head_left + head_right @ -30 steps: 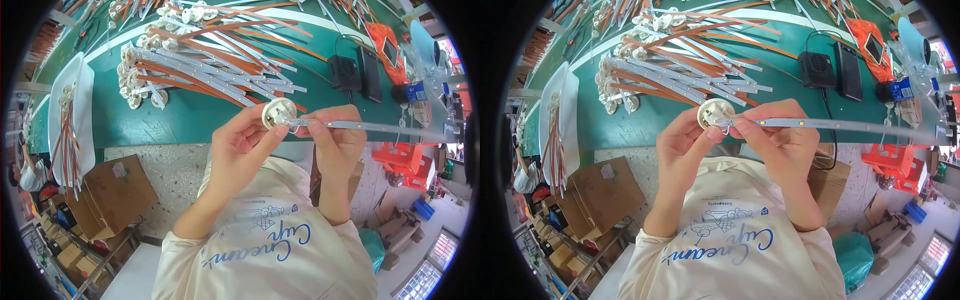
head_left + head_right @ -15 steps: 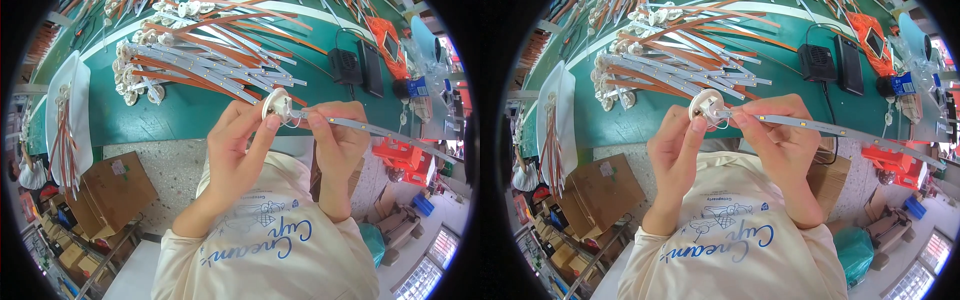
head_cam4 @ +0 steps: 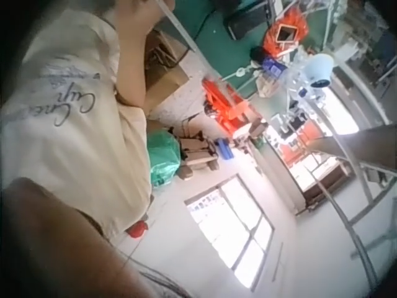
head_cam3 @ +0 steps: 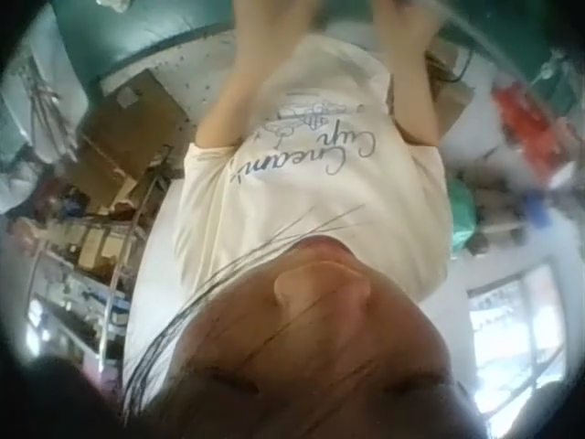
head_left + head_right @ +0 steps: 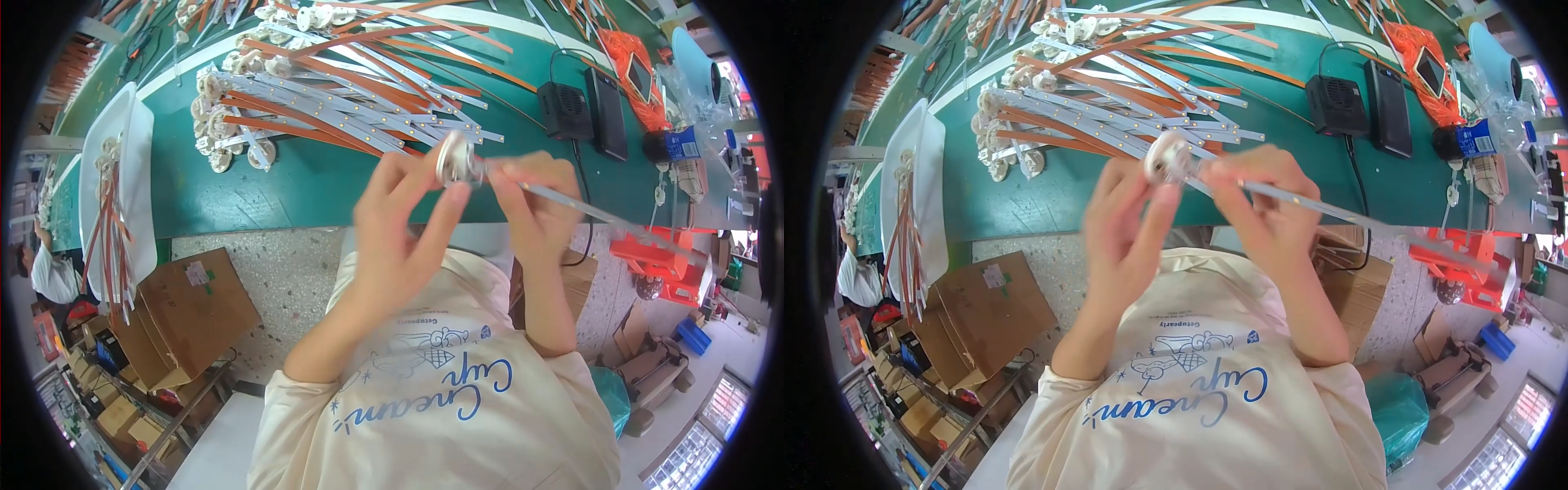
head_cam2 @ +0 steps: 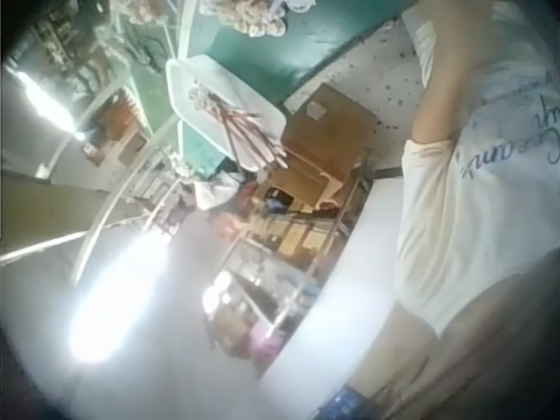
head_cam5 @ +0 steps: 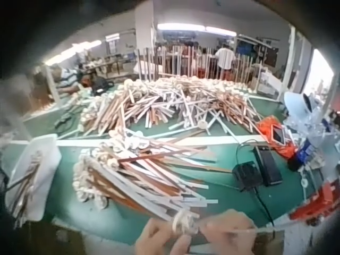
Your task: The recorder is assembling LED light strips by attaching them to plastic bases using a small tool for precise placement.
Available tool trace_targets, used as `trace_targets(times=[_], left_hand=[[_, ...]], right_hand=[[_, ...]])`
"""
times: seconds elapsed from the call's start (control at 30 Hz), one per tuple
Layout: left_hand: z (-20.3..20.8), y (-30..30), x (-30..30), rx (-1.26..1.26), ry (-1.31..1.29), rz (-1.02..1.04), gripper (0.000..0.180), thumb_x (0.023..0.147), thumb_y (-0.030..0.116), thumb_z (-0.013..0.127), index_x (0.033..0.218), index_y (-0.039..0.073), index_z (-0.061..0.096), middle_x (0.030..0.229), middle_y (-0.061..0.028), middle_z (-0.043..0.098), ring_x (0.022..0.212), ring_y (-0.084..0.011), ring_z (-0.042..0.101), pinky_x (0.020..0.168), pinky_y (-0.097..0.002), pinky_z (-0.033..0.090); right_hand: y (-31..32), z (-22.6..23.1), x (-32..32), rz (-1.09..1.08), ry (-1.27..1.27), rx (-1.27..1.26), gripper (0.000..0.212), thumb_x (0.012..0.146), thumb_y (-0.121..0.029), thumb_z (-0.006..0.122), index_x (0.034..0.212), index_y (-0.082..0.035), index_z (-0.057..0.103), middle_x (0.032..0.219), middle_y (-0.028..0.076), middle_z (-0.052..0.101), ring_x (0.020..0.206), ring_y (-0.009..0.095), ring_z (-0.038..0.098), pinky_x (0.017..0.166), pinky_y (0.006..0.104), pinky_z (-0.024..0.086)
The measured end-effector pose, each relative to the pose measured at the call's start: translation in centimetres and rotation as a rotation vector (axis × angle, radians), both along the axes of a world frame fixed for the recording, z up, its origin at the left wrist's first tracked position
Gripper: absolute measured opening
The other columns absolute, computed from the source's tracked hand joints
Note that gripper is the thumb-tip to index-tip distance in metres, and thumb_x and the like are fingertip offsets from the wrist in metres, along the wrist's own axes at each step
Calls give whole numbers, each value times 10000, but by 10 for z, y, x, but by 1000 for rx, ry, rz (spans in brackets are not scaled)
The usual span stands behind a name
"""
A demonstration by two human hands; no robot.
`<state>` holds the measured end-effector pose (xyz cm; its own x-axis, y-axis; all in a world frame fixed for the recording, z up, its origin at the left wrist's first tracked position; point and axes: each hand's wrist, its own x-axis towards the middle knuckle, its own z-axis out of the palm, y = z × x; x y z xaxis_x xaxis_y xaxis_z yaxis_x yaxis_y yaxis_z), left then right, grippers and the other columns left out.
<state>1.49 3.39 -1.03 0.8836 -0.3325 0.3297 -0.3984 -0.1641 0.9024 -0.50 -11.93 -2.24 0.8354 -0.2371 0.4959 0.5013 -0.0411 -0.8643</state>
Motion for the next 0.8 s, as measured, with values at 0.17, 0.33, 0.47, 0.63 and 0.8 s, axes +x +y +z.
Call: trace_targets(times=[0.17,0.33,0.47,0.63,0.8], left_hand=[[-33,-40,-32,-752,490,8,739,790,59,611,1360,13,142,1227,-132,295,1038,-217,459,864,-306,427],[-17,-1,-26,-619,762,-43,509,830,42,553,1270,5,300,1123,-90,418,908,-170,540,735,-281,494],[16,89,21,-770,784,285,330,857,111,541,1160,19,448,895,-43,520,681,-117,564,518,-232,485],[100,255,100,-328,150,586,293,855,106,523,1117,-24,504,750,30,480,570,-6,431,472,-124,361],[64,429,153,783,223,795,242,785,101,492,981,32,617,763,-110,615,641,-150,609,522,-285,468]], right_hand=[[-1,-33,37,-132,-439,-699,227,694,60,649,904,-14,606,891,131,572,843,237,582,706,298,494],[21,-18,50,-121,-384,-945,354,640,-2,649,974,-121,653,1102,90,507,1000,256,518,817,341,459],[27,-6,78,-112,-91,-978,407,763,-50,589,1156,-144,539,1238,131,423,1126,296,427,927,387,374],[-27,-18,113,-244,78,-1066,427,812,-90,541,1230,-140,466,1298,141,367,1177,311,378,939,390,352],[-42,-32,169,-191,307,-1259,340,779,-89,576,1118,-88,548,1102,140,538,1024,280,513,832,363,423]])
